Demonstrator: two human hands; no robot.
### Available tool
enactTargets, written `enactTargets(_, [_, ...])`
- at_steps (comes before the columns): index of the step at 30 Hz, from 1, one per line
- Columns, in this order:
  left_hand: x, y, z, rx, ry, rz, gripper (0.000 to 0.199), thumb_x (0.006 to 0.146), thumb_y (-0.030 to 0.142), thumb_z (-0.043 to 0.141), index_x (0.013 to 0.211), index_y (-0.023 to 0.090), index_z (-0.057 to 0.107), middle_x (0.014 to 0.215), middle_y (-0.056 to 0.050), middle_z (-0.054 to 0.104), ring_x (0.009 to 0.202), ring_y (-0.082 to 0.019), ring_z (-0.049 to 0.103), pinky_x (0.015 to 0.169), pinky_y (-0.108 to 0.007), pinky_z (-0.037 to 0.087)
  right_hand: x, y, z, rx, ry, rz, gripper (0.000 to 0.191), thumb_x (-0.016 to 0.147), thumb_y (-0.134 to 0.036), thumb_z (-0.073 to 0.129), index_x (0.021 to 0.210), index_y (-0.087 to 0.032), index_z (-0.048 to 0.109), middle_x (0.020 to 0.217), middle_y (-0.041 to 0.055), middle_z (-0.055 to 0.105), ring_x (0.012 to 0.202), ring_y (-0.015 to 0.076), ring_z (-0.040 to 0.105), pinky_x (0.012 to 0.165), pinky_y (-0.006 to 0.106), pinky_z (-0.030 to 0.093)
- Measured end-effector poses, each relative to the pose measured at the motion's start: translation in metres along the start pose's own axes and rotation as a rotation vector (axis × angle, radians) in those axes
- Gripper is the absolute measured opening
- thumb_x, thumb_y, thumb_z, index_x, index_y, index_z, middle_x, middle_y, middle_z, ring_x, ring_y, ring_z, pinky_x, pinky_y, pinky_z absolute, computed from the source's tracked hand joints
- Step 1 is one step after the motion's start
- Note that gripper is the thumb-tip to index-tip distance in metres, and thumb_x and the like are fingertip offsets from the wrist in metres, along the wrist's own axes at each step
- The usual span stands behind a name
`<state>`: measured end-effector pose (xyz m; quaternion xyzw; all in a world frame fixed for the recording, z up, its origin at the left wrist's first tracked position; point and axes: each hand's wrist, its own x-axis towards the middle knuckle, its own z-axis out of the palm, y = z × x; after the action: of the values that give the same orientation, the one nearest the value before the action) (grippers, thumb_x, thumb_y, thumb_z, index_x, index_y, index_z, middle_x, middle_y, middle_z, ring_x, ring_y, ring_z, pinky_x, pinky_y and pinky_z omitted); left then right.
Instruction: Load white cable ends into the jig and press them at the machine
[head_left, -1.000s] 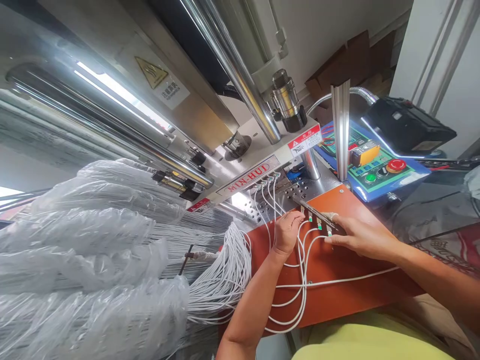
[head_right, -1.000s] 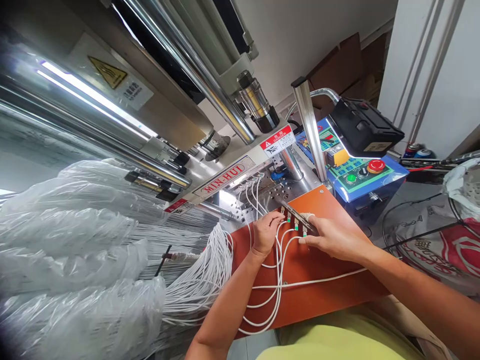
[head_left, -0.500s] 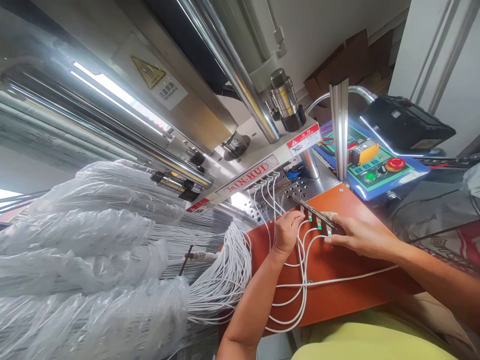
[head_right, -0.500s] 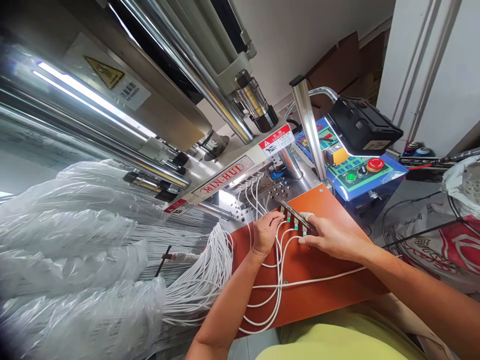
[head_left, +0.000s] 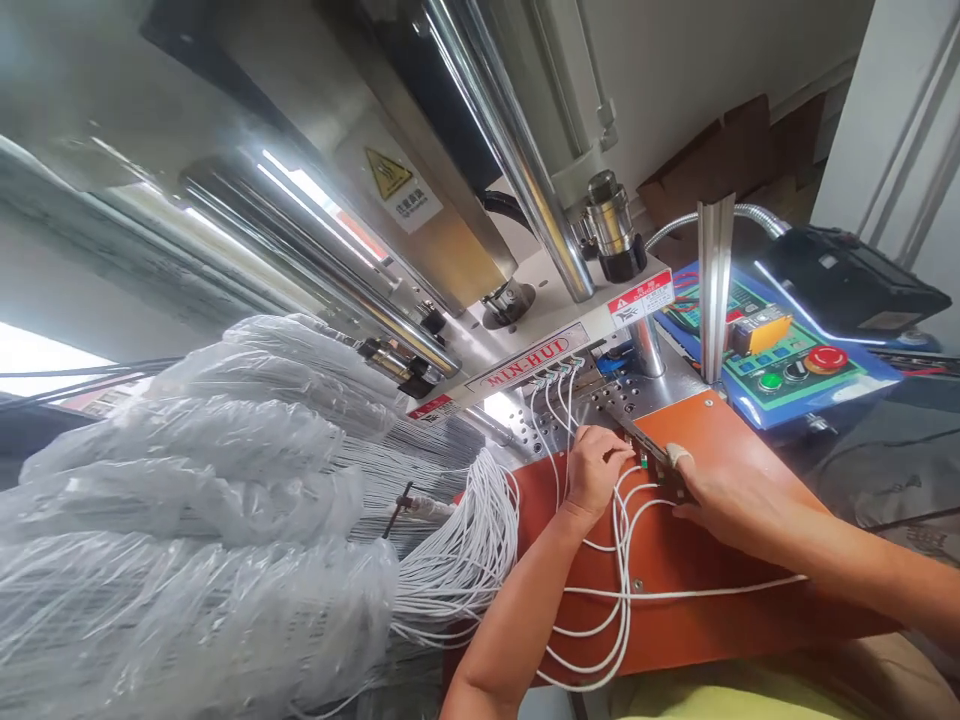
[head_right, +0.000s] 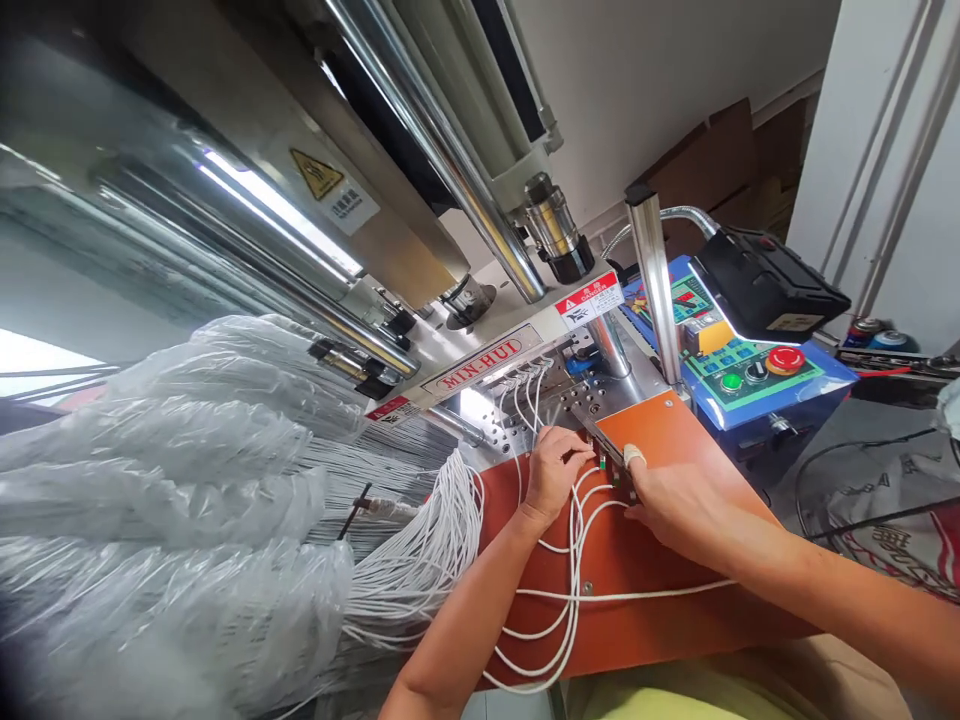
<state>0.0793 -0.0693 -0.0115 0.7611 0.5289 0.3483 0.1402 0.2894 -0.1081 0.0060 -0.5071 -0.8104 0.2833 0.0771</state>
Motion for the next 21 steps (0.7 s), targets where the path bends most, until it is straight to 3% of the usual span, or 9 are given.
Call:
enactTargets(3, [0.005,0.004,0.002,0.055,-0.022,-0.001,0.011,0.072,0.014,0.078,0.068,0.021,0.071,0.076,-0.002,0.069,0.082,-0.018,0.057,0.078,-0.032,0.047,0.002,-0.006,-0.002,-0.244,-0.096,0.021,0.044,0.086,-0.028,0.05,0.126,-0.009,0.045,0.076,0.0147,0.07,0.068,0.0348,0.067,0.053,0.037,0.035])
enactTargets(7, [0.009,0.007,-0.001,0.001,-0.072,0.0,0.012,0.069,0.017,0.082,0.068,0.022,0.071,0.077,-0.001,0.07,0.082,-0.019,0.057,0.078,-0.032,0.046,0.009,-0.005,-0.022,-0.406,-0.126,0.005,0.063,0.079,-0.037,0.062,0.131,-0.005,0.047,0.077,0.0172,0.071,0.078,0.041,0.067,0.06,0.041,0.042])
enactTargets(9, [0.009,0.005,-0.011,-0.029,-0.03,0.02,0.009,0.071,0.02,0.081,0.073,0.023,0.072,0.079,-0.001,0.071,0.083,-0.019,0.058,0.08,-0.032,0.046,0.025,-0.005,-0.033,-0.437,-0.046,0.003,0.06,0.082,-0.044,0.059,0.129,-0.008,0.049,0.08,0.0167,0.071,0.079,0.0393,0.068,0.063,0.042,0.044])
enactTargets(11, [0.008,-0.002,-0.026,-0.045,0.128,-0.029,0.003,0.079,0.021,0.073,0.079,0.022,0.07,0.081,-0.002,0.069,0.085,-0.018,0.058,0.084,-0.033,0.045,0.053,-0.011,-0.041,-0.421,0.108,-0.058,0.048,0.09,-0.047,0.047,0.125,-0.015,0.053,0.091,0.0155,0.071,0.086,0.0342,0.067,0.067,0.041,0.046])
enactTargets(14, [0.009,-0.027,-0.051,-0.229,0.47,-0.335,0.007,0.082,0.022,0.067,0.088,0.019,0.064,0.089,-0.003,0.066,0.09,-0.018,0.058,0.086,-0.032,0.045,0.117,-0.033,-0.044,-0.348,0.324,-0.23,0.042,0.095,-0.048,0.038,0.12,-0.019,0.057,0.114,0.0148,0.066,0.109,0.0302,0.059,0.084,0.042,0.045])
enactTargets(16, [0.013,-0.046,-0.063,-0.542,0.575,-0.619,0.021,0.078,0.025,0.071,0.093,0.018,0.059,0.093,-0.004,0.063,0.091,-0.016,0.059,0.084,-0.028,0.046,0.164,-0.054,-0.043,-0.3,0.389,-0.256,0.046,0.094,-0.049,0.039,0.122,-0.016,0.057,0.121,0.0175,0.062,0.117,0.0319,0.052,0.094,0.047,0.041])
enactTargets(18, [0.019,-0.059,-0.068,-0.827,0.52,-0.81,0.028,0.075,0.031,0.074,0.091,0.017,0.056,0.088,-0.004,0.063,0.084,-0.014,0.061,0.081,-0.026,0.047,0.205,-0.075,-0.044,-0.271,0.419,-0.253,0.049,0.093,-0.05,0.044,0.121,-0.013,0.059,0.121,0.0207,0.061,0.117,0.0339,0.051,0.097,0.05,0.038])
enactTargets(21, [0.031,-0.064,-0.062,-1.024,0.297,-0.886,0.031,0.077,0.04,0.071,0.08,0.014,0.054,0.074,-0.006,0.063,0.069,-0.016,0.063,0.072,-0.029,0.051,0.241,-0.097,-0.045,-0.241,0.459,-0.265,0.05,0.09,-0.051,0.052,0.121,-0.013,0.059,0.122,0.0189,0.061,0.114,0.0313,0.053,0.098,0.05,0.039])
